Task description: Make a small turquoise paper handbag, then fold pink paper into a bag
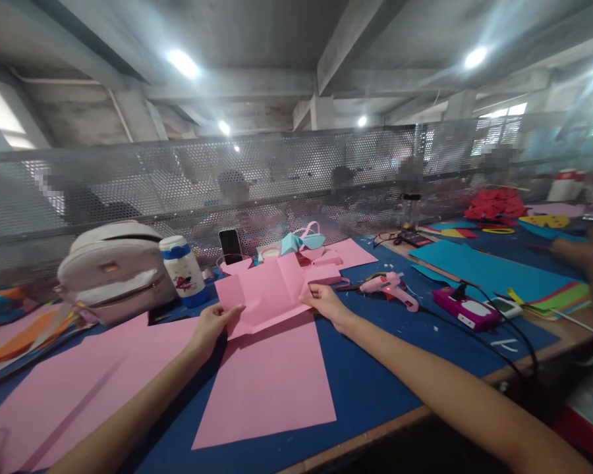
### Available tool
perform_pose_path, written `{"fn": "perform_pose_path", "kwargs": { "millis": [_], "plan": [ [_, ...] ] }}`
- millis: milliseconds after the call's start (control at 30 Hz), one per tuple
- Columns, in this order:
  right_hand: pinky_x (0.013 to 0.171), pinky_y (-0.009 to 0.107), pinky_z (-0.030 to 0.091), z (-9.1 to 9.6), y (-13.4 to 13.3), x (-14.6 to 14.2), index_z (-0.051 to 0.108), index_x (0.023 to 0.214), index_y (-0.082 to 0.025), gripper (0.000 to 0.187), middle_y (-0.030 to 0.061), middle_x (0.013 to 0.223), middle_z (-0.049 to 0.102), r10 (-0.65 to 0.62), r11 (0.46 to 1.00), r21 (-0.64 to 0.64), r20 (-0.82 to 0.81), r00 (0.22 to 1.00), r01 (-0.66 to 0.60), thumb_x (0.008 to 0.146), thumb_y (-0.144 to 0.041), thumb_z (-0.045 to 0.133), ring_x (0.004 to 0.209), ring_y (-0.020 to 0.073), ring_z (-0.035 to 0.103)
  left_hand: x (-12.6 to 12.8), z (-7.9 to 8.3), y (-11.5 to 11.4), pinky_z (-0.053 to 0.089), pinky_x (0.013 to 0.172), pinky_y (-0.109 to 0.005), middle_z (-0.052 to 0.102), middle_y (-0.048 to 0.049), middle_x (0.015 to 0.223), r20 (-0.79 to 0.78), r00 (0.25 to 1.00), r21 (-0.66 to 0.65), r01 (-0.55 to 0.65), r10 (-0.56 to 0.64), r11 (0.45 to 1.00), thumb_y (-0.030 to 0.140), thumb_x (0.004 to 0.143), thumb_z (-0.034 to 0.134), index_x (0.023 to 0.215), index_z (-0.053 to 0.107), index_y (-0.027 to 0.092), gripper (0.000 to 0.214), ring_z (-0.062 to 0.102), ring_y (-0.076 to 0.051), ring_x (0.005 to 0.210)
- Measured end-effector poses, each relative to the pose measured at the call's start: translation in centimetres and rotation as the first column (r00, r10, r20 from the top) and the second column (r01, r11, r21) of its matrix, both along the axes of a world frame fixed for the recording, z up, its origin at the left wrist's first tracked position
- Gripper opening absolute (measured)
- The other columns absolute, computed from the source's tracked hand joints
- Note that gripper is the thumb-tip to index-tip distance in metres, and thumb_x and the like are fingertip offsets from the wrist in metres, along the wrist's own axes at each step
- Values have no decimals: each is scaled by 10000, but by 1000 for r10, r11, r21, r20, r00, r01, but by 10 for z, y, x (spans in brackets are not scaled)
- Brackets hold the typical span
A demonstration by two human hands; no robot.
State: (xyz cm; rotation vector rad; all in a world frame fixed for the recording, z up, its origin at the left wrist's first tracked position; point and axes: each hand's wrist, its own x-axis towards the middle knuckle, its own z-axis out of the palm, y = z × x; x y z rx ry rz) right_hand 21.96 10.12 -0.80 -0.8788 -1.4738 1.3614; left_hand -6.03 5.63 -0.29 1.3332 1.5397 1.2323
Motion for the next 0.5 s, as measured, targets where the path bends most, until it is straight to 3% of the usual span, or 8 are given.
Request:
{"fn": "perform_pose_path", "kwargs": {
  "millis": [300,400,500],
  "plan": [
    [857,444,538,2,0,2,695,944,-167,470,71,867,751,10,997,79,18,1000,-12,614,-487,796,855,278,713,0,1,0,551,810,-399,619,-67,1153,-53,998,-6,-42,42,999,341,926,617,1154,604,140,304,635,-232,971],
    [991,473,459,-2,4,0,659,1102,-174,584,106,1073,726,-35,989,145,19,999,31,595,-423,810,1066,308,659,2,4,-3,552,807,-397,622,-66,1142,-60,997,3,-52,52,999,336,926,618,1147,605,139,296,636,-228,963],
    [1087,473,358,-6,9,-1,587,1252,-197,723,129,1315,607,-95,974,209,15,995,90,581,-348,809,1280,320,511,5,6,-8,556,783,-379,634,-52,1095,-52,997,20,-48,49,999,345,924,620,1104,620,131,280,643,-223,930]
  ]
}}
